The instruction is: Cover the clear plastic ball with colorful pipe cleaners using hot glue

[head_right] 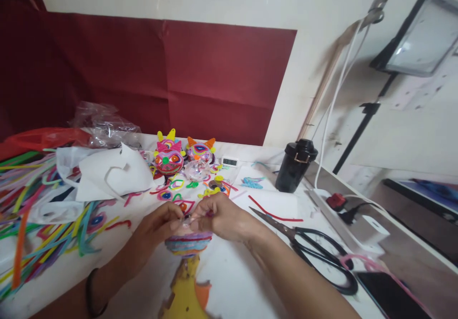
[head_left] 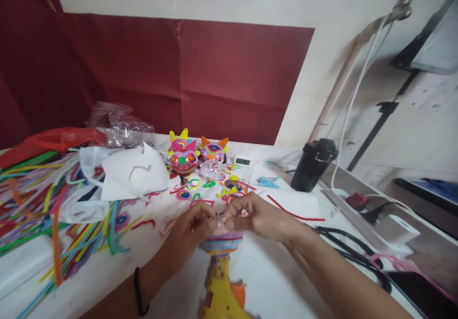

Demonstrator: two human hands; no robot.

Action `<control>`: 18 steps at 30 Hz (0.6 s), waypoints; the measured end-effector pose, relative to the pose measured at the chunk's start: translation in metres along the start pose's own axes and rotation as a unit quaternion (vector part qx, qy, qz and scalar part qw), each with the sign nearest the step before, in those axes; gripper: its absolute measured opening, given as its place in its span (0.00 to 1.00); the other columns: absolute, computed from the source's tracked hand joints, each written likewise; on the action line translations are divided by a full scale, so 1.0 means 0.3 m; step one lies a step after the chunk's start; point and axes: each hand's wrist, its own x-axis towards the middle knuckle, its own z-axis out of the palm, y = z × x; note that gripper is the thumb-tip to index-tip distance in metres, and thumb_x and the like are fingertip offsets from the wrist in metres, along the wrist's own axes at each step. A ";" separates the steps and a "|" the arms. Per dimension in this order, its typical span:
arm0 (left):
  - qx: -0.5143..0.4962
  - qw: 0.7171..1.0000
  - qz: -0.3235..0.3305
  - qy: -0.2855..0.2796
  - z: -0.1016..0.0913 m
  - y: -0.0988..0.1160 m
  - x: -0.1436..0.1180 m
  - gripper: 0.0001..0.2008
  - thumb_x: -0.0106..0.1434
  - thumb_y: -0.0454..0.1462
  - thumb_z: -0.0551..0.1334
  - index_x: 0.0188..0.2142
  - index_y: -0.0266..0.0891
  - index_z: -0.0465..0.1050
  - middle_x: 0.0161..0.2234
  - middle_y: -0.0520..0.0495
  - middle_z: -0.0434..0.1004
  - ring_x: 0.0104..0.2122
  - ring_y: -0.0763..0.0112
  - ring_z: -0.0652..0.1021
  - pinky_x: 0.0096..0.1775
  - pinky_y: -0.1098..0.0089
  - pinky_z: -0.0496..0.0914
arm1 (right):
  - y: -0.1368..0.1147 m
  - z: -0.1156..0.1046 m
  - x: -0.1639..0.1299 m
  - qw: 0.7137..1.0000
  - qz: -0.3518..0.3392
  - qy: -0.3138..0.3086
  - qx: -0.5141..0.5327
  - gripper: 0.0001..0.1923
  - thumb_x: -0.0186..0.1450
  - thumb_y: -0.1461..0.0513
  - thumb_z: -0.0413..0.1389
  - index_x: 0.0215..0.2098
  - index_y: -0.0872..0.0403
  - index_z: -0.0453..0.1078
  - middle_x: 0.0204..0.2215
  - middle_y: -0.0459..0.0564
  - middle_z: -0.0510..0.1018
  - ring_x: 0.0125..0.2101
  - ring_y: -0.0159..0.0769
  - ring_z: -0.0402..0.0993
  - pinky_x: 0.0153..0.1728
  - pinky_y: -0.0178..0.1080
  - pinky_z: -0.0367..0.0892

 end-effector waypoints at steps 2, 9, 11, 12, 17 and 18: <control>0.062 0.998 0.018 -0.015 0.004 0.009 -0.005 0.08 0.56 0.39 0.60 0.25 0.39 0.67 0.20 0.57 0.58 0.22 0.74 0.61 0.25 0.73 0.54 | 0.002 0.014 -0.003 0.999 -0.011 -0.004 -0.032 0.06 0.54 0.61 0.61 0.25 0.58 0.75 0.22 0.45 0.75 0.26 0.31 0.68 0.30 0.35 0.64; 0.014 0.999 -0.022 -0.026 0.009 0.005 -0.012 0.11 0.56 0.41 0.60 0.22 0.37 0.66 0.21 0.55 0.61 0.23 0.74 0.63 0.26 0.73 0.56 | -0.019 0.018 -0.017 0.998 -0.040 -0.005 -0.044 0.12 0.57 0.57 0.60 0.32 0.58 0.77 0.27 0.49 0.79 0.30 0.35 0.72 0.34 0.36 0.67; -0.002 0.999 -0.037 -0.023 0.009 0.005 -0.013 0.11 0.55 0.41 0.61 0.22 0.37 0.66 0.21 0.55 0.61 0.23 0.74 0.63 0.26 0.73 0.56 | -0.023 0.005 -0.021 0.999 -0.040 -0.021 -0.031 0.11 0.58 0.58 0.60 0.35 0.58 0.78 0.31 0.50 0.80 0.33 0.36 0.73 0.37 0.38 0.67; -0.007 0.999 -0.042 -0.019 0.009 0.007 -0.013 0.11 0.55 0.40 0.61 0.22 0.37 0.65 0.20 0.55 0.60 0.23 0.74 0.62 0.25 0.73 0.56 | -0.024 -0.001 -0.023 0.999 -0.039 -0.024 -0.024 0.11 0.58 0.59 0.60 0.36 0.58 0.77 0.33 0.50 0.80 0.34 0.37 0.74 0.37 0.38 0.67; -0.016 0.999 -0.050 -0.007 0.007 0.013 -0.011 0.11 0.55 0.41 0.62 0.21 0.37 0.65 0.20 0.56 0.59 0.23 0.75 0.61 0.26 0.73 0.56 | -0.034 0.005 -0.022 1.000 -0.024 -0.004 -0.001 0.10 0.59 0.60 0.59 0.37 0.59 0.77 0.33 0.51 0.80 0.33 0.36 0.73 0.37 0.38 0.67; -0.018 0.998 -0.051 -0.006 0.007 0.013 -0.011 0.11 0.55 0.41 0.62 0.22 0.37 0.65 0.20 0.56 0.60 0.23 0.75 0.62 0.26 0.73 0.56 | -0.036 0.011 -0.021 1.000 -0.018 0.002 0.007 0.10 0.59 0.60 0.59 0.36 0.59 0.77 0.32 0.51 0.80 0.32 0.35 0.73 0.36 0.38 0.66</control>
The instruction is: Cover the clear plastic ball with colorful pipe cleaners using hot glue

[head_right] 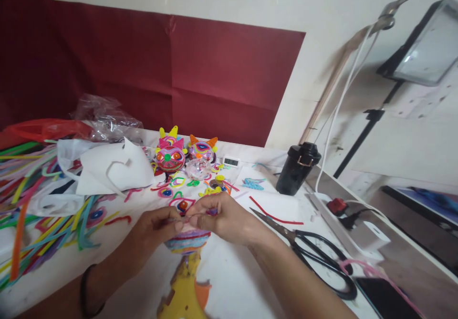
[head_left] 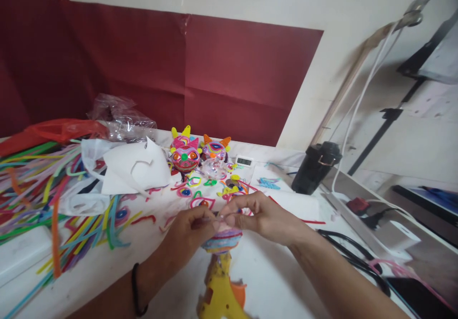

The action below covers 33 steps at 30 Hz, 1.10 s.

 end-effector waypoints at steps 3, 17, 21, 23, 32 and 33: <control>-0.007 1.000 -0.002 0.006 0.001 -0.004 0.002 0.11 0.54 0.41 0.62 0.22 0.37 0.66 0.20 0.56 0.59 0.23 0.75 0.61 0.25 0.73 0.56 | -0.003 0.018 0.006 1.000 0.017 0.019 0.004 0.09 0.58 0.61 0.60 0.33 0.59 0.77 0.28 0.49 0.79 0.29 0.32 0.71 0.34 0.36 0.65; 0.021 0.998 0.011 0.056 0.021 -0.015 0.001 0.05 0.46 0.36 0.59 0.18 0.37 0.64 0.17 0.57 0.57 0.20 0.77 0.59 0.23 0.74 0.53 | 0.024 0.056 -0.003 0.998 0.033 0.053 -0.027 0.05 0.51 0.65 0.56 0.27 0.59 0.71 0.22 0.45 0.71 0.25 0.30 0.62 0.27 0.33 0.59; 0.022 0.997 0.014 0.067 0.027 -0.025 -0.007 0.02 0.44 0.34 0.58 0.18 0.36 0.65 0.18 0.55 0.62 0.21 0.75 0.62 0.24 0.74 0.56 | 0.029 0.074 -0.007 0.997 0.030 0.053 -0.056 0.06 0.52 0.65 0.53 0.27 0.58 0.71 0.22 0.45 0.70 0.24 0.31 0.61 0.25 0.33 0.58; 0.024 0.997 0.014 0.070 0.028 -0.028 -0.010 0.02 0.44 0.33 0.58 0.18 0.37 0.65 0.18 0.55 0.62 0.21 0.75 0.63 0.24 0.74 0.56 | 0.030 0.082 -0.006 0.996 0.024 0.055 -0.065 0.05 0.52 0.65 0.53 0.27 0.58 0.70 0.22 0.45 0.70 0.24 0.31 0.61 0.25 0.33 0.57; 0.008 0.994 0.000 0.108 0.015 -0.030 0.014 0.06 0.44 0.35 0.59 0.16 0.38 0.62 0.16 0.58 0.56 0.19 0.77 0.58 0.22 0.74 0.53 | 0.012 0.066 -0.016 0.958 -0.071 0.120 -0.250 0.06 0.60 0.61 0.54 0.33 0.54 0.71 0.33 0.50 0.77 0.36 0.41 0.71 0.38 0.41 0.64; 0.005 0.993 -0.001 0.120 0.009 -0.030 0.019 0.07 0.45 0.36 0.59 0.16 0.38 0.61 0.16 0.58 0.56 0.19 0.77 0.58 0.22 0.74 0.53 | 0.002 0.066 -0.026 0.945 -0.091 0.146 -0.279 0.07 0.61 0.59 0.54 0.36 0.53 0.71 0.35 0.51 0.77 0.39 0.43 0.71 0.40 0.42 0.64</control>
